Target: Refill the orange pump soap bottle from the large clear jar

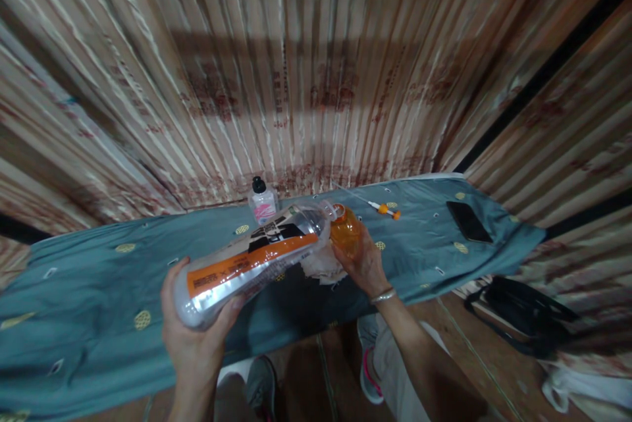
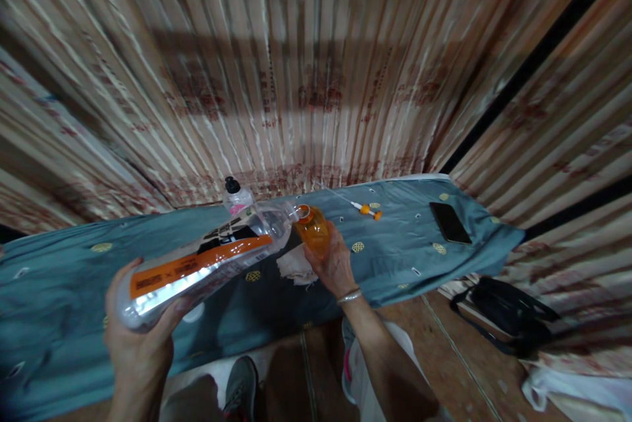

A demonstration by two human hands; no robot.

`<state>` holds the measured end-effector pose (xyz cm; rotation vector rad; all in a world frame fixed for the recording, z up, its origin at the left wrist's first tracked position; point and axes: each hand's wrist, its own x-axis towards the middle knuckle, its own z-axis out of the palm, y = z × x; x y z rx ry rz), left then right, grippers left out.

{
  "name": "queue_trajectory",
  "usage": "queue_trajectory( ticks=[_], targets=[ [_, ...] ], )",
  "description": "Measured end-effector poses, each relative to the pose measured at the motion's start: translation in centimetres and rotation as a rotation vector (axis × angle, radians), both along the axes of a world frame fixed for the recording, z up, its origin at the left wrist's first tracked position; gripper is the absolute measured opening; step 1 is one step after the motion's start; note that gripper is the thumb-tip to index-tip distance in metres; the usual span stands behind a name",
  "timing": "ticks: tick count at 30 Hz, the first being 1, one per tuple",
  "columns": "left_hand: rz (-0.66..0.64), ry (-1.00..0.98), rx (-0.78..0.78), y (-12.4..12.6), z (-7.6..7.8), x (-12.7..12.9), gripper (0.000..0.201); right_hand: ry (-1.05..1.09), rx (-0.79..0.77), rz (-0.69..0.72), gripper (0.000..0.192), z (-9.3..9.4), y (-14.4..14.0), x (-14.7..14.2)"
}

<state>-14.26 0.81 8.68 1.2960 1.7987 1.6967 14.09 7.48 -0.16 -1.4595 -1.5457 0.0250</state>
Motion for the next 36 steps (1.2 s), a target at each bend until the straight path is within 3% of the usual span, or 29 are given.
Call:
queue_trajectory(
  ticks=[27,36],
  targets=[
    [-0.015,-0.033,0.013,0.1,-0.4,-0.1,0.095,-0.061,0.069,0.004,0.069,0.2,-0.1,0.2],
    [-0.011,-0.018,-0.012,0.0,-0.2,-0.1,0.096,0.054,-0.05,0.015,0.073,0.8,-0.3,0.2]
  ],
)
